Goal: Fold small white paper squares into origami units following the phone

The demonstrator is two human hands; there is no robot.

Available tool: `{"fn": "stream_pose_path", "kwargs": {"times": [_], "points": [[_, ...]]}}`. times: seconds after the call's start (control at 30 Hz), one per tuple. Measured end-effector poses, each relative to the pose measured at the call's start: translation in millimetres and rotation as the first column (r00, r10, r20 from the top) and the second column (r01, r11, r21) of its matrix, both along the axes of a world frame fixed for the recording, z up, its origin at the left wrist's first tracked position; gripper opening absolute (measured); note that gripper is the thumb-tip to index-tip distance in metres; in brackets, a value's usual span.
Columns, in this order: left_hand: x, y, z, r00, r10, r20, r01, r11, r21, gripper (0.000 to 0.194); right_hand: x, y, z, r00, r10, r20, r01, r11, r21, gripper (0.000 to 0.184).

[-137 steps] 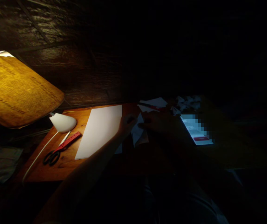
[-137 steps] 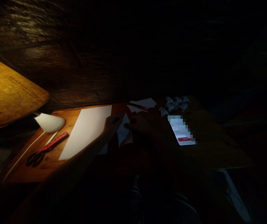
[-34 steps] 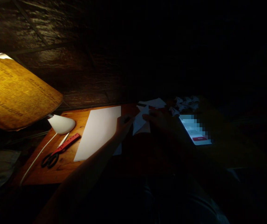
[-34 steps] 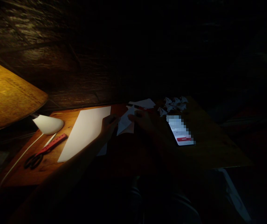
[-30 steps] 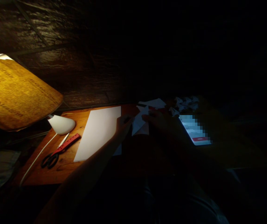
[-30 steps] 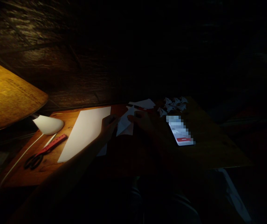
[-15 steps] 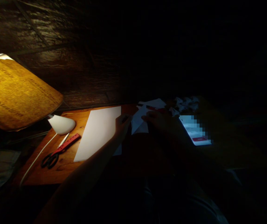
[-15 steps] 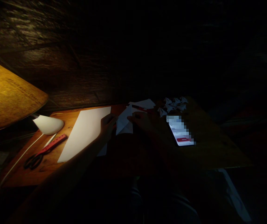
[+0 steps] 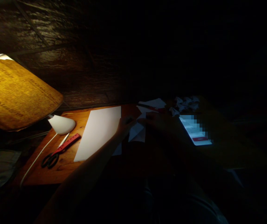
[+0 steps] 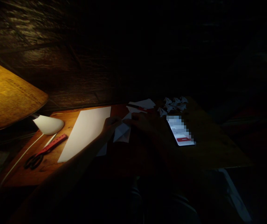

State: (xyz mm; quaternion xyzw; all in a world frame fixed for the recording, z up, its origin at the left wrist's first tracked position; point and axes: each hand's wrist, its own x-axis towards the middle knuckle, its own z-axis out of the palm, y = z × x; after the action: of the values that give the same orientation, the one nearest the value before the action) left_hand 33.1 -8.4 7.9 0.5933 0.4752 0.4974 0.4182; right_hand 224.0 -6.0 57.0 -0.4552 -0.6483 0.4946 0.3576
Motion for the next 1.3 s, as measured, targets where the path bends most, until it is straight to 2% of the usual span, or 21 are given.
{"fn": "stream_pose_path", "kwargs": {"times": [0.13,0.23,0.4,0.53,0.73,0.9,1.17,1.3], "points": [[3,-1,-1.4,0.992,-0.100,-0.078,0.101,0.995,0.003,0.018,0,-1,4.4,1.000,-0.005,-0.018,0.005,1.000,-0.029,0.014],[5,-2,-2.0,0.986,-0.126,-0.109,0.130,0.991,0.029,0.020,-2,2,-0.5,0.999,-0.001,-0.038,0.001,1.000,0.013,0.012],[6,-4,1.6,0.992,-0.061,-0.107,0.070,0.994,0.078,0.015,-8,12,-22.8,0.996,-0.045,-0.073,0.050,0.996,0.070,0.006],[6,-6,3.6,0.995,-0.043,-0.092,0.051,0.994,0.094,0.010,-11,14,-32.9,0.993,-0.043,-0.108,0.047,0.998,0.032,0.010],[8,-6,5.1,0.997,0.012,-0.078,-0.006,0.997,0.076,0.009,-9,18,-34.8,0.974,-0.036,-0.223,0.027,0.999,-0.047,0.011],[6,-6,8.6,0.998,0.041,-0.041,-0.037,0.997,0.074,0.008,-3,23,-38.7,0.939,-0.083,-0.334,0.060,0.995,-0.079,0.018],[8,-6,9.4,0.999,0.035,-0.037,-0.033,0.998,0.056,0.013,-5,24,-40.4,0.921,-0.117,-0.373,0.082,0.991,-0.110,0.023],[5,-5,8.8,0.998,0.052,-0.044,-0.050,0.997,0.053,0.012,4,26,-32.5,0.938,-0.159,-0.308,0.158,0.987,-0.029,0.031]]}}
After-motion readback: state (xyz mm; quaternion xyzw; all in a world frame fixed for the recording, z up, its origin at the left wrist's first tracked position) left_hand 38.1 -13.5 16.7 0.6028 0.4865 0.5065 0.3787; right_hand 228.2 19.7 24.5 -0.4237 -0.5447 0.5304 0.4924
